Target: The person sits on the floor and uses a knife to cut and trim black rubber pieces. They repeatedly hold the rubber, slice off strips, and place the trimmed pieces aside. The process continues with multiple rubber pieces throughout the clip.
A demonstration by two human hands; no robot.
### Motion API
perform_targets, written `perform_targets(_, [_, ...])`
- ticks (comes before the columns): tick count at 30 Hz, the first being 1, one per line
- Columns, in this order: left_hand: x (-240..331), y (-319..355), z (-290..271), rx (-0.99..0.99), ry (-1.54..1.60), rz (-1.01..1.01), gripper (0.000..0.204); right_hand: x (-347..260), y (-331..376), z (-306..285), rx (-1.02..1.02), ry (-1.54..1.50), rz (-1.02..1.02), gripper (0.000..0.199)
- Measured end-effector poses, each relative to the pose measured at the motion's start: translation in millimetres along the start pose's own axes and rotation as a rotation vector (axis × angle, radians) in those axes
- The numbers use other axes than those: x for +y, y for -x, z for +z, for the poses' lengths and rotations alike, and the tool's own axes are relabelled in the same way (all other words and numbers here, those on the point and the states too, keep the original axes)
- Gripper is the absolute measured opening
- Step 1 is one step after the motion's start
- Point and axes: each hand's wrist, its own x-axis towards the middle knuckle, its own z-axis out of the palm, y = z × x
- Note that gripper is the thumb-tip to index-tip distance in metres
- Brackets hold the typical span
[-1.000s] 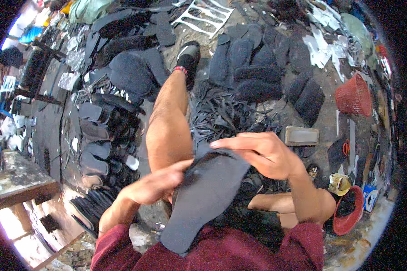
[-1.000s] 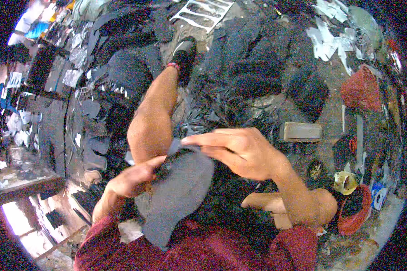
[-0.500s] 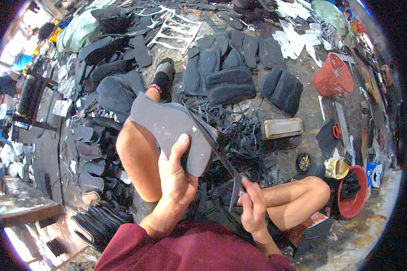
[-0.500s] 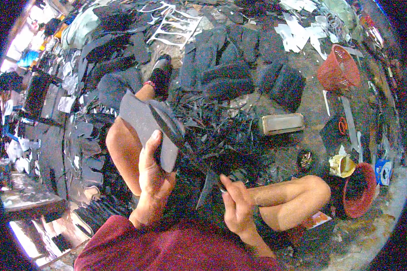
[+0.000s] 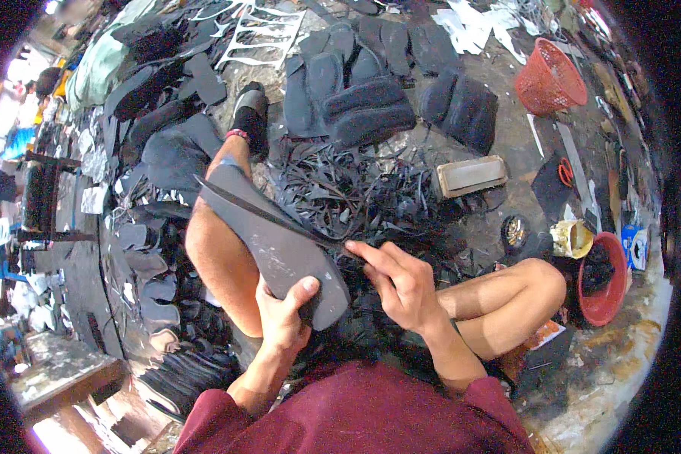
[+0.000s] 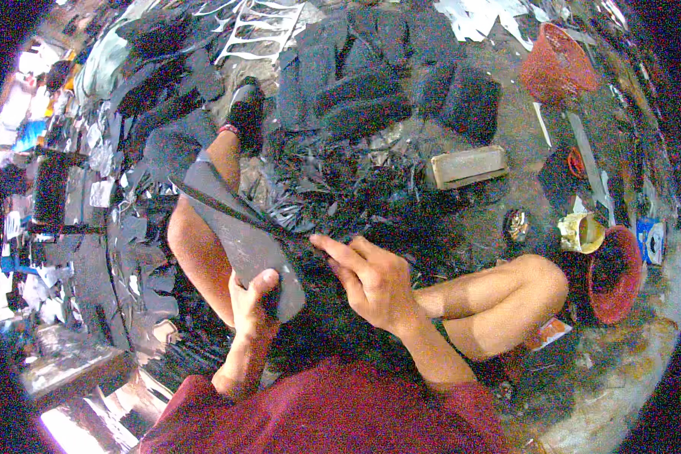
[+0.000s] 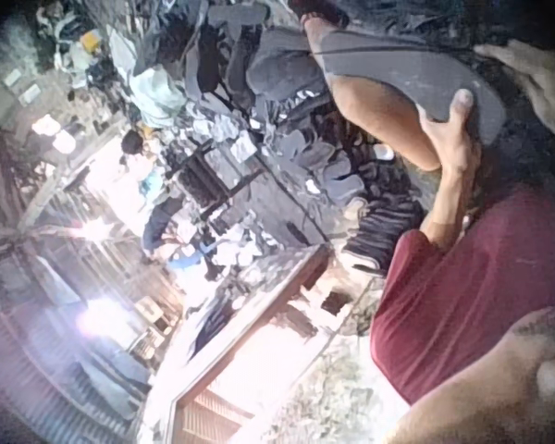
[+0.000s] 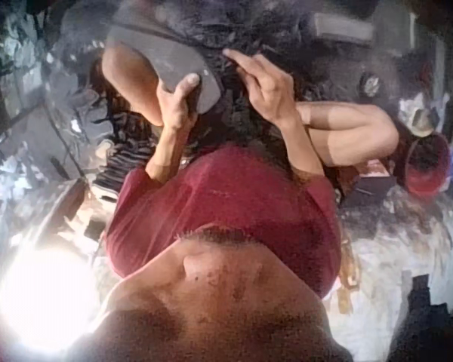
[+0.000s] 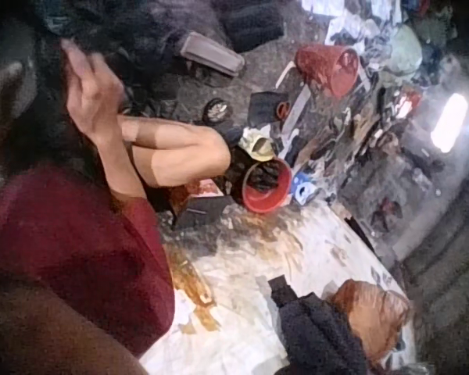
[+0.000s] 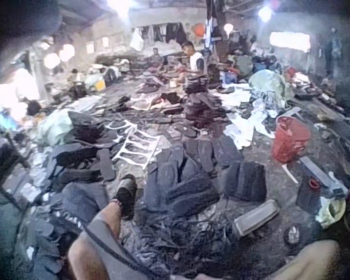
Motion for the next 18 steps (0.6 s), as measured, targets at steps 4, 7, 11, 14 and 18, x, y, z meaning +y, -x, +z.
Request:
perform_targets(4, [14,2,-4,-0.122,0.032,-0.099,0.061,4,-34,36,0.073,-0.029,-0.052,0.041])
perform_targets(7, [7,2,-7,-0.146,-0.053,-0.069,0.067,5,-65,72,0.208,-0.027,-0.091,0.041])
perform_targets(11, [13,3,-17,-0.291,-0.160,-0.102,0.074,-8,-95,74,0.259,-0.034,-0.098,0.042])
perform_targets(14, [28,3,-36,-0.551,-0.153,0.179,0.081,-19,-59,62,0.229,-0.106,-0.156,0.042])
perform_targets(18, [66,-1,-20,-0.118,0.042,-0.029,0.038,-45,-9,44,0.047,-0.295,-0.035,0.040])
